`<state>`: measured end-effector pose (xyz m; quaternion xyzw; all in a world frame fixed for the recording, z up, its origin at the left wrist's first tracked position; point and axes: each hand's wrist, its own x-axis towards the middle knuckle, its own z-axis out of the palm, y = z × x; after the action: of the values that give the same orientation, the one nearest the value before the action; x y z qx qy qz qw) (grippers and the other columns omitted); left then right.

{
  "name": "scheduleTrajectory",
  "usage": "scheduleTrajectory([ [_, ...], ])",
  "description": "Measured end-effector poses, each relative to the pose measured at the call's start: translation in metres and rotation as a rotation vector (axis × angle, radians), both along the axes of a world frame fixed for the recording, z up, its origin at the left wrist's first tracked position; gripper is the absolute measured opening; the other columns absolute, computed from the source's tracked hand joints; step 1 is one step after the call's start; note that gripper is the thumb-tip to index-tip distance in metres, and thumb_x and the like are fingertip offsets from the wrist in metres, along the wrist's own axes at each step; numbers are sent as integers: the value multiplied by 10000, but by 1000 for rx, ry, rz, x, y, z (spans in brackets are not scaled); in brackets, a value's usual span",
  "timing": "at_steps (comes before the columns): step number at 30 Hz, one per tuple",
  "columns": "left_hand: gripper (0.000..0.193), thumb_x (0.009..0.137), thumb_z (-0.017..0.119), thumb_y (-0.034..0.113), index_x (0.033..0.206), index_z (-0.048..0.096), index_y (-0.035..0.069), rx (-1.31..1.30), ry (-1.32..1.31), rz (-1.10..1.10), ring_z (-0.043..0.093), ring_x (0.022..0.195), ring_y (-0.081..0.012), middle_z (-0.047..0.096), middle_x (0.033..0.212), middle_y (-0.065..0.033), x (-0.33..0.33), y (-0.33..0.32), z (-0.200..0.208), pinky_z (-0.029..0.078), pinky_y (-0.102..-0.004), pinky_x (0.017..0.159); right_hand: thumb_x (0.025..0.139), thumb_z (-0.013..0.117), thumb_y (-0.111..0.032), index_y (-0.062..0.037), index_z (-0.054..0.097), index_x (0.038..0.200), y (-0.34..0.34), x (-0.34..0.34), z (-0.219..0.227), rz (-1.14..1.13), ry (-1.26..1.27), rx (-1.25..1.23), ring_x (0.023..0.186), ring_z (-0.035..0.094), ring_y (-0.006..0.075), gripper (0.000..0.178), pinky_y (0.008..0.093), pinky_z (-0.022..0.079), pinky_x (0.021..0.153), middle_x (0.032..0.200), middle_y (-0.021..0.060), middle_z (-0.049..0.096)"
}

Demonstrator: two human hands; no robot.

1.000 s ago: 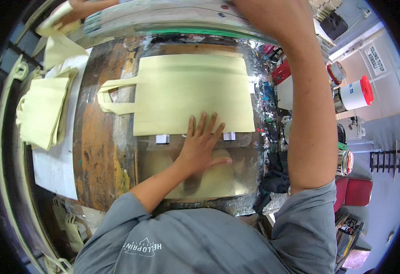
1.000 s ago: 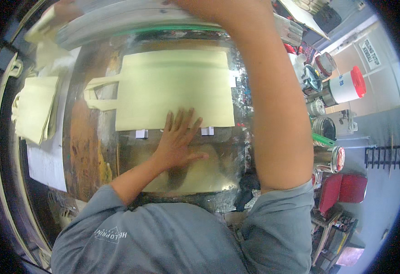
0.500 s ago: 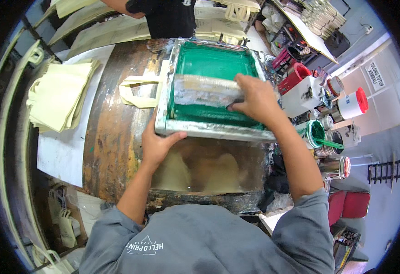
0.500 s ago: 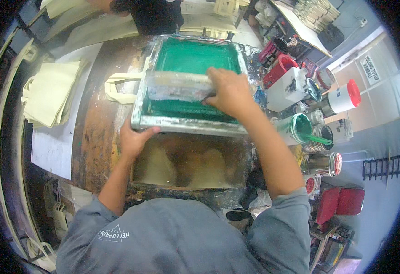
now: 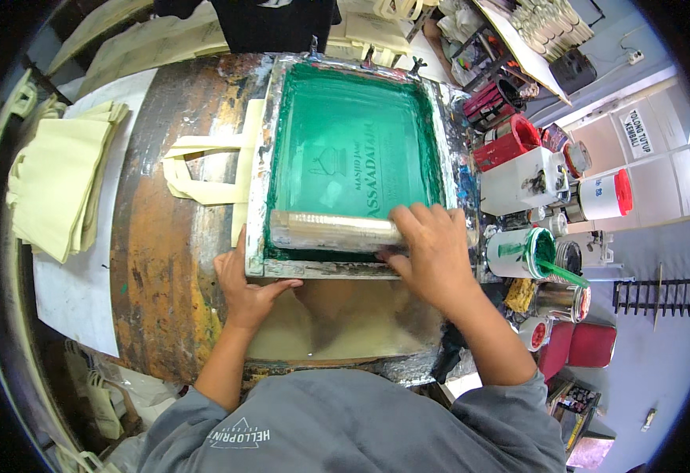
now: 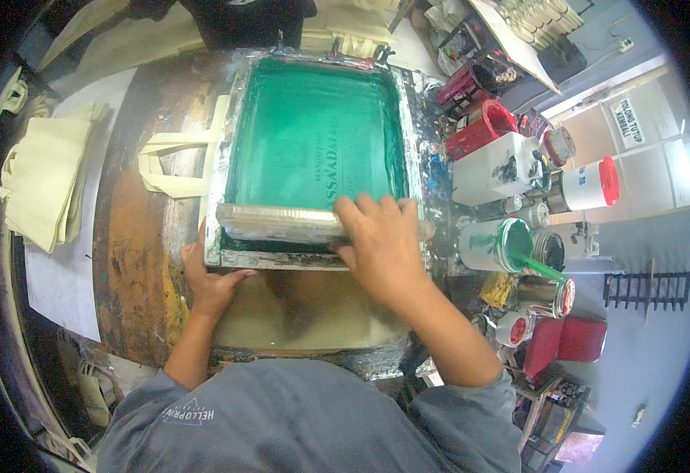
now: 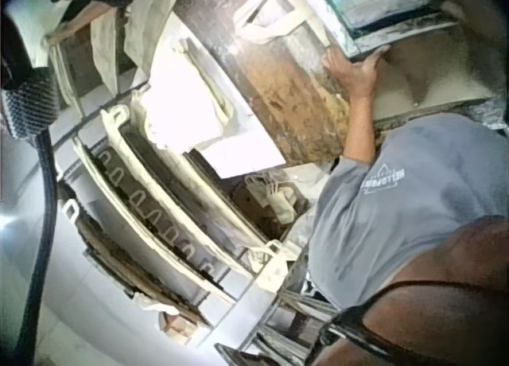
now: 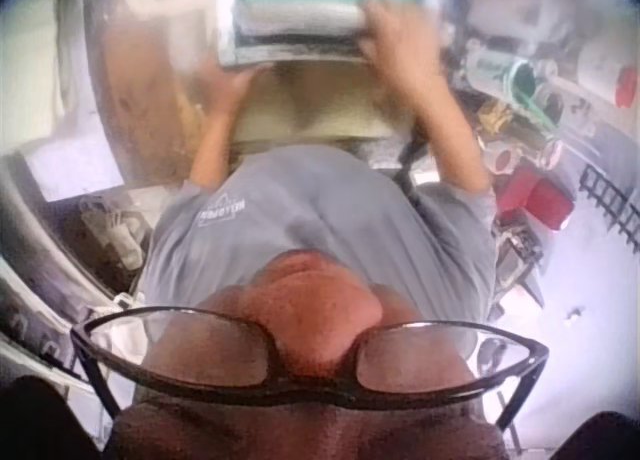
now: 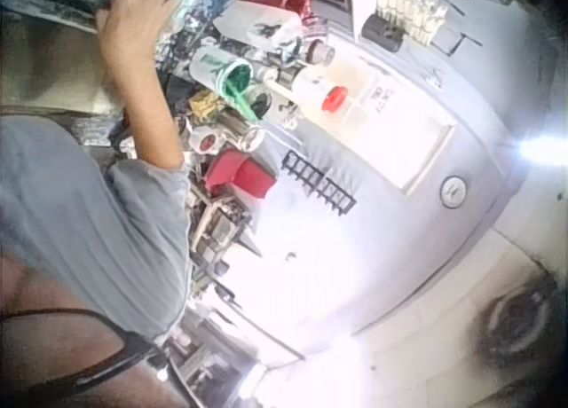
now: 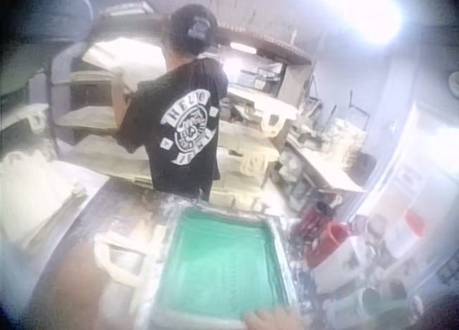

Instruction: The person performs screen printing on yellow bags by placing a bag on a flat board, lowering a mesh screen with green ink, and using a squeegee to spread the ink across the stencil. They repeat the process for several bags, moving them aside as they are finished.

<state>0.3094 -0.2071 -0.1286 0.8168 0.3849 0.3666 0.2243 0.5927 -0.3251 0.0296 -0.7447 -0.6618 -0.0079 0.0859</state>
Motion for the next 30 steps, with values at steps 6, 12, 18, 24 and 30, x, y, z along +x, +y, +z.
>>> scheduleTrajectory([
  [6,1279,561,990,605,1597,526,18,-45,-6,-4,585,1032,-292,749,1144,-64,-1,-1,3,403,-432,989,723,958,-299,-55,641,1187,47,44,21,16,91,-51,1027,702,418,613,518,516,862,1041,171,718],
  [12,1253,585,995,591,1600,527,27,-27,7,19,573,1027,-285,735,1083,-54,-1,-2,0,412,-435,977,725,965,-316,-50,625,1157,51,53,21,131,180,-67,1020,708,473,610,536,554,872,1033,223,737],
  [18,1244,572,1013,560,1590,539,28,-53,-15,22,573,1030,-297,742,1112,-74,-1,-2,-3,419,-437,981,748,943,-333,-100,623,1109,18,11,-6,37,55,-166,1007,690,379,536,519,475,865,1005,132,705],
  [24,1247,561,1023,539,1583,541,12,-123,-10,14,597,1030,-311,750,1152,-105,-1,-3,-5,437,-427,971,766,902,-288,-136,616,1110,-15,-8,-29,22,-73,38,988,596,292,473,479,388,915,1018,50,624],
  [30,1258,556,1018,548,1575,539,-14,-93,20,-4,608,995,-322,752,1142,-111,-2,-1,-3,443,-432,963,774,896,-242,-163,609,1138,12,3,-34,0,-48,44,1023,626,295,470,515,394,938,1049,34,659],
])
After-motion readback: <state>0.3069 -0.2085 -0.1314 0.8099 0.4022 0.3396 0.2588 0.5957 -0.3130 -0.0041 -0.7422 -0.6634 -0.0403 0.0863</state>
